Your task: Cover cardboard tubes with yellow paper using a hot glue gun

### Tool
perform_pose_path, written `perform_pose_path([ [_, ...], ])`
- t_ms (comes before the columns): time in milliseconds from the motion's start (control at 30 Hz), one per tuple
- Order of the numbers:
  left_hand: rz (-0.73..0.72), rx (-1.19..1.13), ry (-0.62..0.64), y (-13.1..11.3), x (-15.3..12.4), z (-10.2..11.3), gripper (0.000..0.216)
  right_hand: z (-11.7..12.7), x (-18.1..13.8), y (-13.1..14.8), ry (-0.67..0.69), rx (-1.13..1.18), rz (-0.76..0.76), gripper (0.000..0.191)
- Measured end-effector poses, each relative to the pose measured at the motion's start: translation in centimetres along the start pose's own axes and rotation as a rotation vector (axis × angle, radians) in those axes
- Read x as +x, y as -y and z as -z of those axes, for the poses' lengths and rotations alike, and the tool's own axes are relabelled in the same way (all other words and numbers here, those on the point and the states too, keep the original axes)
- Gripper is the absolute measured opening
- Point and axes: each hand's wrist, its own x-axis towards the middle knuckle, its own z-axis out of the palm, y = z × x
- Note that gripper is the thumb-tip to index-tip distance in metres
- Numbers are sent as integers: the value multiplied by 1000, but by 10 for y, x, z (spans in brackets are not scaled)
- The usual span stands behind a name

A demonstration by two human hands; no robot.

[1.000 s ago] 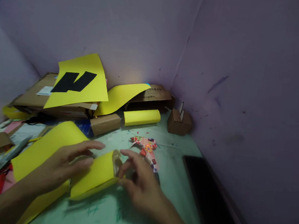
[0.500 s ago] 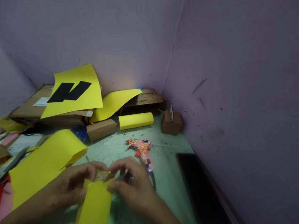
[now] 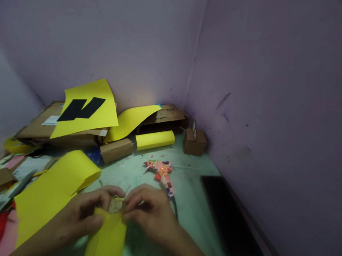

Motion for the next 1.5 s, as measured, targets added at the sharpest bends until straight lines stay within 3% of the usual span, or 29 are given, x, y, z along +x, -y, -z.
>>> perform_pose_path([
  [200, -56, 109, 7, -15, 1, -6, 28, 3, 0, 1, 66, -27, -36, 11],
  [533, -89, 79, -92, -20, -1, -17, 8, 7, -6, 1, 171, -40, -126, 8],
  [733, -112, 155, -159, -17, -1, -22, 7, 5, -5, -1, 162, -80, -80, 13],
  [1033, -73, 195, -209, -9, 4, -26, 7, 14, -15, -8, 67, -87, -288, 14],
  [1233, -85, 247, -218, -14, 11, -22, 18, 18, -15, -6, 165, -175, -335, 11],
  [1300, -116, 304, -286, -20, 11, -14, 36, 13, -15, -9, 121, -135, -346, 15],
  [1367, -125, 339, -454, -25, 6, -4, 44, 9, -17, -14, 33, -103, -360, 14],
  [1433, -14, 311, -680, -26, -2, 6, 30, 7, -19, -19, -42, -84, -359, 13],
  [1500, 186, 220, -808, -21, -10, 11, 23, 5, -20, -23, -69, -72, -340, 13],
])
